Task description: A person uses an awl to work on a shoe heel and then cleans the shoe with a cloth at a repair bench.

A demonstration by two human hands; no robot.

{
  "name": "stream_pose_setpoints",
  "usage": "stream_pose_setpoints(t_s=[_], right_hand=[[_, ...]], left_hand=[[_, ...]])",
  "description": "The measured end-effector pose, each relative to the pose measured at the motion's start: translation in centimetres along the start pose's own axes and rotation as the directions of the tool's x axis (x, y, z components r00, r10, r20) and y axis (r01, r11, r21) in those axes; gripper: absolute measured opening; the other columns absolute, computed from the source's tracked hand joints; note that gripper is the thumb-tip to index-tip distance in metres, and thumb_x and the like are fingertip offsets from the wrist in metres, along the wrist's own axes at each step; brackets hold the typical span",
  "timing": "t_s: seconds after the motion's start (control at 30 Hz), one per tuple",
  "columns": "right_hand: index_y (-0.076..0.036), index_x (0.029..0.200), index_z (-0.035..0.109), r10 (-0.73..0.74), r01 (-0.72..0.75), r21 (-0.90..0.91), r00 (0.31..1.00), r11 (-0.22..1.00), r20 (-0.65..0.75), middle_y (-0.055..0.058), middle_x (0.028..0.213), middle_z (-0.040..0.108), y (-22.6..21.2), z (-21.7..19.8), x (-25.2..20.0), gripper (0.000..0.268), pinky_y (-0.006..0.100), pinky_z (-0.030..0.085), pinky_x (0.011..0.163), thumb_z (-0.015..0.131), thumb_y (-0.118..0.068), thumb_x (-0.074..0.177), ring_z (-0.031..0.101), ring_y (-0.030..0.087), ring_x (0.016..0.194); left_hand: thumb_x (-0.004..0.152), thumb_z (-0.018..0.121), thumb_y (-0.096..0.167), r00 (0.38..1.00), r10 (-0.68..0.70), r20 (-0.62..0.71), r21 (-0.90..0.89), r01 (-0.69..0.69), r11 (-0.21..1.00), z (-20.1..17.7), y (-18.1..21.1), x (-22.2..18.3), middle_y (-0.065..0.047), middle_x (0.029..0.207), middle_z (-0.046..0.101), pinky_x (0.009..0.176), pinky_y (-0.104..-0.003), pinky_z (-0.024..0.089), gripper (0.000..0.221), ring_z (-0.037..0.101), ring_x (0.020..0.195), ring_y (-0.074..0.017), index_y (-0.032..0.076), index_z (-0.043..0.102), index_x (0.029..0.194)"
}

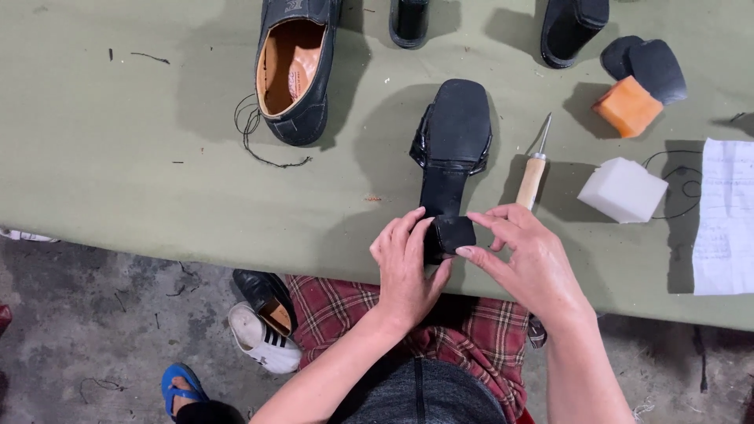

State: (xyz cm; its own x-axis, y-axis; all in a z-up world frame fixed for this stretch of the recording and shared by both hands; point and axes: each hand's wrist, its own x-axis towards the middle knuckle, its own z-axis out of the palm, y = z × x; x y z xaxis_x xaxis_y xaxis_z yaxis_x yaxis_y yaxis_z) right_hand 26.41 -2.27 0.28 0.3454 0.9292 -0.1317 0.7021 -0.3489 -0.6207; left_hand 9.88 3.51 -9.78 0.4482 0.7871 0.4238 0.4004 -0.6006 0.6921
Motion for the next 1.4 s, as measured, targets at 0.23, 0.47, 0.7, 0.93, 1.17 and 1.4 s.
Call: stream_pose_setpoints(t_s=[0.23, 0.47, 0.7, 0.93, 1.17, 1.4], right_hand=[[-0.013, 0.119, 0.078, -0.026, 0.025, 0.056, 1.0, 0.998, 0.016, 0.014, 0.106, 0.071, 0.0, -0.5, 1.0, 0.041, 0.037, 0.056, 0.067, 0.082, -0.033, 0.084, 0.07, 0.021, 0.072], [-0.019, 0.128, 0.073, -0.239, 0.221, -0.132, 0.962, 0.966, -0.135, 0.011, 0.124, 0.062, 0.2, 1.3, -0.2, 0.05, 0.043, 0.053, 0.08, 0.082, -0.038, 0.081, 0.066, 0.027, 0.097], [-0.011, 0.108, 0.076, -0.637, 0.358, -0.577, 0.657, 0.734, -0.404, 0.006, 0.116, 0.072, -1.3, 5.3, -2.3, 0.014, 0.041, 0.044, 0.086, 0.062, -0.007, 0.103, 0.062, 0.025, 0.094], [-0.016, 0.106, 0.076, -0.601, 0.291, -0.601, 0.684, 0.745, -0.413, 0.004, 0.119, 0.071, -2.1, 4.1, -2.4, 0.028, 0.044, 0.042, 0.091, 0.055, -0.034, 0.105, 0.062, 0.025, 0.1], [-0.011, 0.111, 0.075, -0.566, 0.309, -0.52, 0.683, 0.796, -0.46, 0.004, 0.121, 0.071, -1.4, 4.4, -2.6, 0.021, 0.04, 0.043, 0.09, 0.057, -0.014, 0.102, 0.061, 0.024, 0.099], [-0.012, 0.106, 0.077, -0.519, 0.305, -0.435, 0.648, 0.848, -0.557, 0.004, 0.104, 0.076, 0.9, 4.1, -2.1, 0.015, 0.035, 0.037, 0.085, 0.067, -0.006, 0.097, 0.064, 0.02, 0.091]], left_hand=[[0.072, 0.085, 0.015, 0.998, -0.041, 0.051, -0.036, 0.043, 0.998, -0.4, -0.1, 0.3, -0.009, 0.144, 0.049, 0.1, -0.045, 0.03, 0.073, 0.047, 0.126, -0.0338, 0.008, 0.053, 0.137], [0.071, 0.086, 0.017, 0.991, -0.094, 0.098, -0.077, 0.102, 0.992, -0.6, 0.0, 0.3, -0.009, 0.144, 0.049, 0.102, -0.046, 0.028, 0.072, 0.044, 0.127, -0.0336, 0.007, 0.053, 0.135], [0.087, 0.072, 0.033, 0.984, -0.129, 0.12, -0.026, 0.133, 0.991, -1.0, 0.5, 0.3, -0.005, 0.148, 0.051, 0.105, -0.046, 0.035, 0.057, 0.049, 0.132, -0.033, 0.009, 0.053, 0.134], [0.088, 0.066, 0.034, 0.984, -0.102, 0.147, -0.047, 0.11, 0.993, -0.9, 0.5, 0.2, -0.008, 0.15, 0.05, 0.105, -0.048, 0.034, 0.057, 0.047, 0.132, -0.0343, 0.007, 0.053, 0.136], [0.087, 0.07, 0.038, 0.988, -0.085, 0.131, -0.035, 0.09, 0.995, -0.4, 0.2, -0.3, -0.005, 0.149, 0.052, 0.104, -0.048, 0.035, 0.06, 0.049, 0.131, -0.034, 0.008, 0.053, 0.136], [0.077, 0.084, 0.03, 0.98, -0.084, 0.182, -0.015, 0.088, 0.996, -0.9, 0.5, 0.2, -0.002, 0.149, 0.054, 0.102, -0.048, 0.035, 0.067, 0.051, 0.128, -0.0335, 0.01, 0.055, 0.135]])
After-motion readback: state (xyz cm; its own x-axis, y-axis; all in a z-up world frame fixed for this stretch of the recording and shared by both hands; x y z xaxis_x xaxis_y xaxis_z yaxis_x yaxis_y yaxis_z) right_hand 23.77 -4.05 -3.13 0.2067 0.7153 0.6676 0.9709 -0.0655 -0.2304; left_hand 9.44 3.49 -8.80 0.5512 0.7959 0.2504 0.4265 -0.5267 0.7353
